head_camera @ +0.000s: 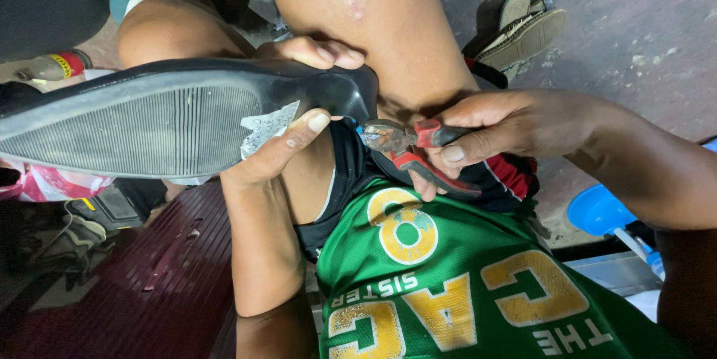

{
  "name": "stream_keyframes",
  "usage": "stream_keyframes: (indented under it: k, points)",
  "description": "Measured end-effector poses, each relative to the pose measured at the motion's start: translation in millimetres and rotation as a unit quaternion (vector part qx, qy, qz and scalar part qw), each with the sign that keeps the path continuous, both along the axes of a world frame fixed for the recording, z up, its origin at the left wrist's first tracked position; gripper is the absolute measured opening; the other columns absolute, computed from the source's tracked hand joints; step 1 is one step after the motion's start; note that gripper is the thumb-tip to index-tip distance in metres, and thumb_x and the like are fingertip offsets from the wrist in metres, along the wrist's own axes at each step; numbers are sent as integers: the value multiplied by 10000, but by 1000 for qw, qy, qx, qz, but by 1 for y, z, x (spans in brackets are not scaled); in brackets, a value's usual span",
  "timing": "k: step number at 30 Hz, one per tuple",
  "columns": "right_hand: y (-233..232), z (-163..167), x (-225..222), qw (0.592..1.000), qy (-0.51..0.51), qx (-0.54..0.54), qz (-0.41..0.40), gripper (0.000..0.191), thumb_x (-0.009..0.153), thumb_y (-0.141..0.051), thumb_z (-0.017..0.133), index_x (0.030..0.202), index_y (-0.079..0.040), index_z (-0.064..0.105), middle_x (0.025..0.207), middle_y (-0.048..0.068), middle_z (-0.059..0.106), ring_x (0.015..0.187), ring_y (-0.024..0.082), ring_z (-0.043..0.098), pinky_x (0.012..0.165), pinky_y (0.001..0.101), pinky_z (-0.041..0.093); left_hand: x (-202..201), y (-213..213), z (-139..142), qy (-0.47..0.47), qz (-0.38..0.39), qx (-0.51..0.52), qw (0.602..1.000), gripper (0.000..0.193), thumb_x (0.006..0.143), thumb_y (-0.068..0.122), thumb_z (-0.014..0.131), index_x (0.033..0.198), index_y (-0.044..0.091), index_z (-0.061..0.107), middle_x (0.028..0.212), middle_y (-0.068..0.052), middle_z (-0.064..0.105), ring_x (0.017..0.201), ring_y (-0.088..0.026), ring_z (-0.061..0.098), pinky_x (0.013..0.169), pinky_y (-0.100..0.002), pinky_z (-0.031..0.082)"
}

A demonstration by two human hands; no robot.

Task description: The person sits on the floor and repairs a black high-heeled shoe. They use a blue shoe tree to hold the shoe open, wipe the heel area with a white cloth, and use pliers to remove a small metal piece from the heel. The person repeats the wiping and plier actions on the same heel area.

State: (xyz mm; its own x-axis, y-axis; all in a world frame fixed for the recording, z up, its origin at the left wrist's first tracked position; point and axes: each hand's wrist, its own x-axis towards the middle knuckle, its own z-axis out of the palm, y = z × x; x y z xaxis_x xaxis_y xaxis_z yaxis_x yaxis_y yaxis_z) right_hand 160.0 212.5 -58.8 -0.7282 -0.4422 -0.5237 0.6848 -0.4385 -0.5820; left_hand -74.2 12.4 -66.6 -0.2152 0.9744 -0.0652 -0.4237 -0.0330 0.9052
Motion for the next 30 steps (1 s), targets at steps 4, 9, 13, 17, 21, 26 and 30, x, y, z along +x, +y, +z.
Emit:
stream_keyframes:
  k: [4,9,13,17,21,26,30]
  points:
    - [-4,1,-1,992,-53,113,6,318,907,-287,659,963,6,770,895,76,730,918,161,651,874,313,478,1,2,-1,-1,5,-8,1000,367,1011,45,693,1334,11,522,1317,-191,639,1265,-255,579,1131,-374,481]
    - [-5,-2,1,1000,4,28,3,343,961,-299,602,1049,-6,758,922,77,756,902,173,689,860,318,513,3,0,-3,-18,9,-16,1000,365,1042,47,699,1356,8,517,1349,-193,634,1270,-242,572,1037,-343,530]
    - [-3,-1,4,1000,-29,0,-5,326,968,-290,619,999,12,739,989,106,744,897,210,692,843,352,545,4,0,-3,-18,7,-21,1000,367,1032,62,695,1349,3,519,1342,-193,632,1262,-243,578,1026,-349,573]
    - [-2,3,5,1000,10,15,-14,321,986,-278,620,900,23,695,1045,124,743,985,223,685,893,352,517,4,2,-2,-8,25,-5,1000,392,1007,68,698,1351,1,522,1307,-198,653,1248,-248,589,1042,-349,527]
    - [-7,11,8,997,48,-35,-48,322,1022,-283,589,912,9,666,1012,124,724,1084,223,698,927,352,514,3,0,0,-12,37,-10,999,397,992,62,699,1342,1,521,1304,-207,654,1244,-260,580,1080,-385,490]
    - [-13,22,14,997,-71,17,-23,271,996,-234,659,1044,27,711,1040,137,776,1007,203,660,875,346,492,3,-4,1,-19,29,8,999,369,994,58,698,1321,14,532,1311,-195,642,1270,-266,562,1169,-408,426]
    - [-12,20,9,993,-74,93,13,322,917,-281,617,957,8,754,915,104,760,882,170,685,819,316,509,3,-5,-1,-6,22,23,999,363,1014,50,702,1335,18,537,1323,-192,644,1274,-263,567,1170,-395,434]
